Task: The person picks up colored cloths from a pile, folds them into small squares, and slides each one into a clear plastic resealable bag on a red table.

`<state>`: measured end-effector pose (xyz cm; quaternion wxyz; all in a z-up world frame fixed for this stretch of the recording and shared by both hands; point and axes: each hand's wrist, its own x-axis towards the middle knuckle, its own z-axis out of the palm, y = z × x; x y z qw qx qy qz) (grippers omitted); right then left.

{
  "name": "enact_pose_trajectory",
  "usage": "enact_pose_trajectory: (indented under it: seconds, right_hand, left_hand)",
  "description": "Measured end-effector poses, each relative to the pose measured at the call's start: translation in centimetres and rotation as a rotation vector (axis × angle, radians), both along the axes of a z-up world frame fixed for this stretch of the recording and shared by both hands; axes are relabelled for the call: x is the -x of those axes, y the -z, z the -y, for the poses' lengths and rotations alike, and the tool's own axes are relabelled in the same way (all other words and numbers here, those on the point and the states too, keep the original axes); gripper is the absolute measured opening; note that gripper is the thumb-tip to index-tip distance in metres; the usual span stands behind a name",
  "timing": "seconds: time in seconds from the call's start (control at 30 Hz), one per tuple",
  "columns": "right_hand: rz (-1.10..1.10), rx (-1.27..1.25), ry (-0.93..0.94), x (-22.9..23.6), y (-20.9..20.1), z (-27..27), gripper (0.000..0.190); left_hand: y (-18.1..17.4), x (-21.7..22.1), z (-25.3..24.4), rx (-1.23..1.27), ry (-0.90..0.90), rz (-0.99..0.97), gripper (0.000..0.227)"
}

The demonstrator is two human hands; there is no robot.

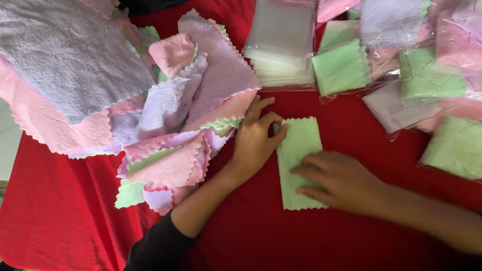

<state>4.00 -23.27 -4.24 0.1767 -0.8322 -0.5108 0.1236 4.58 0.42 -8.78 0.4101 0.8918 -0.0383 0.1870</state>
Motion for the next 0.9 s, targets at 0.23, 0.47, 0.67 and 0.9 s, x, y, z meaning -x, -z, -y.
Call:
enact_pose_trajectory:
  seconds: [0.23, 0.47, 0.67, 0.9]
  right_hand:
    - [0.321, -0.095, -0.254, -1.8, 1.1, 2.9, 0.06]
    - [0.546, 0.024, -0.337, -3.2, 2.0, 4.0, 0.073]
    - [0.336, -0.08, -0.358, -3.3, 1.1, 4.6, 0.059]
    - [0.275, -0.127, -0.463, -2.1, 2.2, 4.9, 0.059]
  left_hand:
    - [0.1, 0.1, -0.1, -0.006, 0.025, 0.019, 0.014]
    - [0.4, 0.0, -0.7, -0.061, 0.087, 0.028, 0.011]
    - [-1.8, 0.3, -0.5, -0.315, 0.134, 0.273, 0.038]
    - [0.1, 1.6, 1.2, -0.303, 0.571, 0.27, 0.054]
